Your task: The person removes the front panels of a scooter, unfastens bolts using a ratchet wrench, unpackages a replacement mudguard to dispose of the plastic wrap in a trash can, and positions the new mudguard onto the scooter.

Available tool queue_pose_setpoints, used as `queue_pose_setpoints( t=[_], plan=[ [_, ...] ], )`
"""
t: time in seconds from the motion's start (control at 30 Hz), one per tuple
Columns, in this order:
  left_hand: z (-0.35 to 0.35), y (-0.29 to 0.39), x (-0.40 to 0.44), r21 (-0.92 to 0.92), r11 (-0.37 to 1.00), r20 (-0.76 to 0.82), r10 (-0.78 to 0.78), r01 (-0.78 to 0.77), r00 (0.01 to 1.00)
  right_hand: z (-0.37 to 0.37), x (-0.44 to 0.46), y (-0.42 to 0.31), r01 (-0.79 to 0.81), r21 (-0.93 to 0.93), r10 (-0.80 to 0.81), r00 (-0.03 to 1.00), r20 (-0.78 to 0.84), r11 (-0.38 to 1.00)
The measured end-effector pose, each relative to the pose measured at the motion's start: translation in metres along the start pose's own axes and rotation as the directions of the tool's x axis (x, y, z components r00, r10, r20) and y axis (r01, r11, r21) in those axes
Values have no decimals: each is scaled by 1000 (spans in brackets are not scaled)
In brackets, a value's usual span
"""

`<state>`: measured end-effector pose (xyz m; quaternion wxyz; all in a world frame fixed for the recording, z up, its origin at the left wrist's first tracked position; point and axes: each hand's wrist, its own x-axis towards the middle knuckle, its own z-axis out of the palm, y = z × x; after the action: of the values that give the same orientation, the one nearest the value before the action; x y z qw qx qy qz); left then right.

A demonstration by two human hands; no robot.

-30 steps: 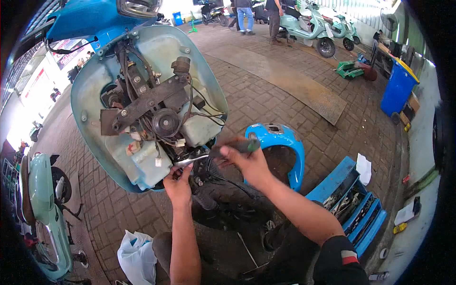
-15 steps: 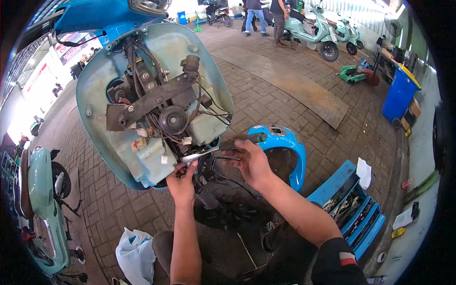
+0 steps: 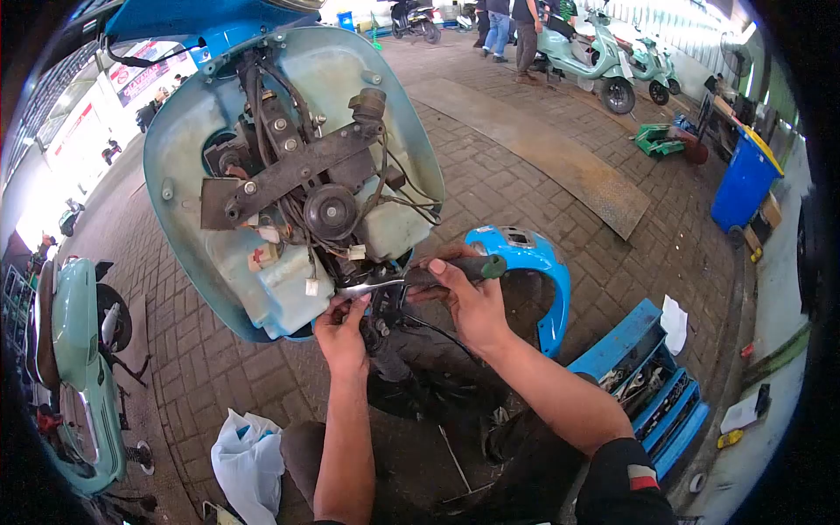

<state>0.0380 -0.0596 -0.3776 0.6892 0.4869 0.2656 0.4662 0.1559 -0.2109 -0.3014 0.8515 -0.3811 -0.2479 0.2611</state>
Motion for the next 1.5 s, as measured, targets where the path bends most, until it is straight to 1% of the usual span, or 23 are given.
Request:
queue_pose_setpoints(
  t=[0.17,0.23,0.3,0.37,0.4,0.43,0.53,0.63,0.7,0.73,0.77,0.83,0.9,0.93,1.0,1.03,1.07,1.1,1.17,1.27,1.4,1.43,1.5],
  plan=[
    [-1,-13,2,-91,995,-12,33,-34,999,-11,6,-4,-10,-13,11,996,90,1000],
    [-2,-13,3,-90,993,-4,72,-72,997,-22,16,-5,-129,172,118,990,72,976],
    [-1,-9,2,-98,993,34,69,-65,997,-14,8,-6,-143,166,135,989,58,976],
    [0,-8,4,-118,992,10,39,-37,999,6,-11,-9,73,-193,-27,972,232,979],
    [-2,-14,8,-137,990,9,40,-38,999,6,-10,-8,325,-412,-162,910,382,851],
    [-5,-20,7,-154,987,5,37,-35,999,1,-7,-7,314,-414,-147,910,387,854],
    [-2,-15,3,-115,992,15,55,-53,998,-19,13,-6,-53,20,49,988,145,998],
    [-3,-20,5,-115,992,8,53,-52,999,-16,16,0,-67,117,51,989,138,991],
    [-8,-25,8,-141,989,-3,47,-47,999,0,-3,-5,-38,51,29,984,174,998],
    [-11,-28,8,-166,985,17,45,-41,999,11,-11,-5,186,-221,-126,958,257,957],
    [-13,-30,9,-190,981,36,42,-34,999,19,-16,-8,405,-447,-243,894,377,798],
    [-7,-19,5,-180,983,0,25,-25,1000,27,-18,-16,397,-487,-228,900,371,778],
    [-3,-12,4,-198,979,-14,-46,42,999,29,-14,-19,611,-542,-300,775,556,577],
    [-5,-14,2,-195,980,-19,-52,47,998,32,-16,-18,622,-541,-301,767,567,566],
    [-9,-16,-1,83,996,6,-45,44,999,44,-21,-16,660,-532,-303,734,609,530],
    [-5,-12,-8,84,995,5,-48,47,999,48,-24,-14,701,-519,-306,695,650,489],
    [5,-6,-20,345,928,-16,155,-140,988,46,-26,-6,714,-527,-292,682,670,460],
    [9,-3,-28,579,759,20,350,-296,937,49,-29,-5,712,-528,-291,684,668,462],
    [2,-19,-32,616,710,60,391,-342,918,55,-35,-3,705,-567,-270,697,664,426],
    [5,-13,-32,445,889,-45,144,-109,989,58,-41,1,729,-585,-237,676,698,356],
    [-18,-32,-24,669,729,-4,198,-145,980,63,-41,-2,789,-561,-192,608,770,250],
    [-18,-34,-20,613,768,-1,233,-184,972,61,-40,-1,792,-557,-190,604,774,248],
    [-17,-32,-15,553,802,-4,272,-225,962,57,-37,2,793,-556,-347,609,713,250]
  ],
)
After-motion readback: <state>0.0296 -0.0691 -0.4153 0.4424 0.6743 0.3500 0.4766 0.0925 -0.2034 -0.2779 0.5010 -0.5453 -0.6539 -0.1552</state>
